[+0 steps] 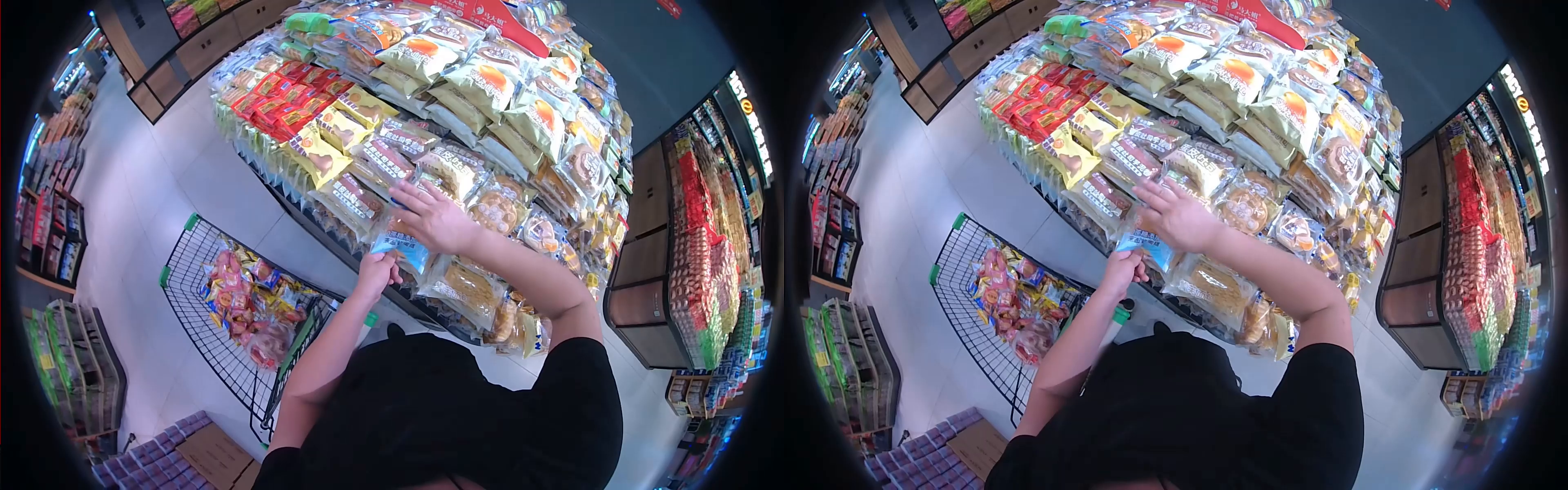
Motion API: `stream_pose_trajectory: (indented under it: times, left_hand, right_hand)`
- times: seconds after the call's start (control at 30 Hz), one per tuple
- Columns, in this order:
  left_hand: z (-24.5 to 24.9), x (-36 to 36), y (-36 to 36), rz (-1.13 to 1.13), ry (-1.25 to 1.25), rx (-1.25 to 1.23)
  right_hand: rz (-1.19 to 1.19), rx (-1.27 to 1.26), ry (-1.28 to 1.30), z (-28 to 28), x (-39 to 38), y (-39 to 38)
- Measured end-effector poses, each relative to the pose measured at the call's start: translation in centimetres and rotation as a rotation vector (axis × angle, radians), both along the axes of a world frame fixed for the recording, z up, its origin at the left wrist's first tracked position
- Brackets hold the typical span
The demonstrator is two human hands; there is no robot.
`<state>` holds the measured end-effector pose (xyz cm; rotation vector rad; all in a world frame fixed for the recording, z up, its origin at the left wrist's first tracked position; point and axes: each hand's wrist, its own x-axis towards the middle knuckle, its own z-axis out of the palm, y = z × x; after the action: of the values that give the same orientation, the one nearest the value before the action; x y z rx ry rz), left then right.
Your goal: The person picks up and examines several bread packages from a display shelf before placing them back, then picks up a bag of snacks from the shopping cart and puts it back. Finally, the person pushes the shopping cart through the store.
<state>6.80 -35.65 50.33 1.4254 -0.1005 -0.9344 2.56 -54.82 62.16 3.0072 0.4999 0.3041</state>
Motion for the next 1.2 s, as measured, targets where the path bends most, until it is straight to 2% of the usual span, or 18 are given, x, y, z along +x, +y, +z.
stream_pose_trajectory:
  times: [0.07,0.13,0.2,0.23,0.37,0.43,0.57,0.63,0.77,0.83,0.97,1.03,1.07,1.13,1.17,1.2]
  left_hand:
    - [0.3,0.5,-0.4,-0.088,-0.035,0.041]
    - [0.2,1.1,-0.3,-0.116,0.004,0.052]
    - [0.8,1.3,0.0,-0.143,0.044,0.064]
    - [1.7,1.3,0.2,-0.147,0.080,0.086]
    - [2.1,1.3,0.7,-0.099,0.112,0.069]
    - [2.2,1.4,0.8,-0.069,0.108,0.081]
    - [0.1,1.5,1.4,-0.053,0.084,0.064]
    - [-0.1,0.7,1.6,-0.029,0.021,0.070]
    - [0.5,-0.7,2.2,0.084,-0.074,0.053]
    - [1.5,-1.5,2.6,0.140,-0.062,0.027]
    - [2.4,-1.6,3.1,0.194,-0.010,-0.052]
    - [2.9,-1.6,3.2,0.173,0.005,-0.068]
    - [3.1,-1.7,3.2,0.147,0.018,-0.083]
    - [2.9,-1.6,3.0,0.154,0.023,-0.064]
    - [2.7,-1.6,2.9,0.156,0.028,-0.043]
    - [2.4,-1.5,2.9,0.161,0.028,-0.046]
  right_hand:
    - [0.184,0.271,0.048,0.2,0.0,0.8]
    - [0.212,0.292,0.021,-1.6,-0.1,1.6]
    - [0.159,0.318,0.190,-2.6,-0.7,2.2]
    - [0.164,0.294,0.141,-2.9,-0.7,2.3]
    - [0.102,0.319,0.179,-2.7,-0.5,2.8]
    - [0.036,0.317,0.287,-2.3,0.2,3.1]
    - [-0.031,0.296,0.252,-3.8,0.0,4.1]
    - [-0.042,0.170,0.095,-4.5,-0.6,4.6]
    - [-0.061,0.154,0.031,-4.8,-0.7,5.2]
    - [-0.046,0.307,0.035,-3.7,-0.6,5.0]
    - [-0.031,0.413,-0.130,2.0,0.2,2.6]
    - [-0.207,0.492,-0.125,4.1,1.2,1.3]
    - [-0.204,0.492,-0.122,3.7,1.8,0.0]
    - [-0.335,0.303,-0.116,1.3,2.9,-3.2]
    - [-0.330,0.300,-0.115,0.4,2.8,-4.6]
    - [-0.260,0.324,0.003,-0.3,2.5,-5.9]
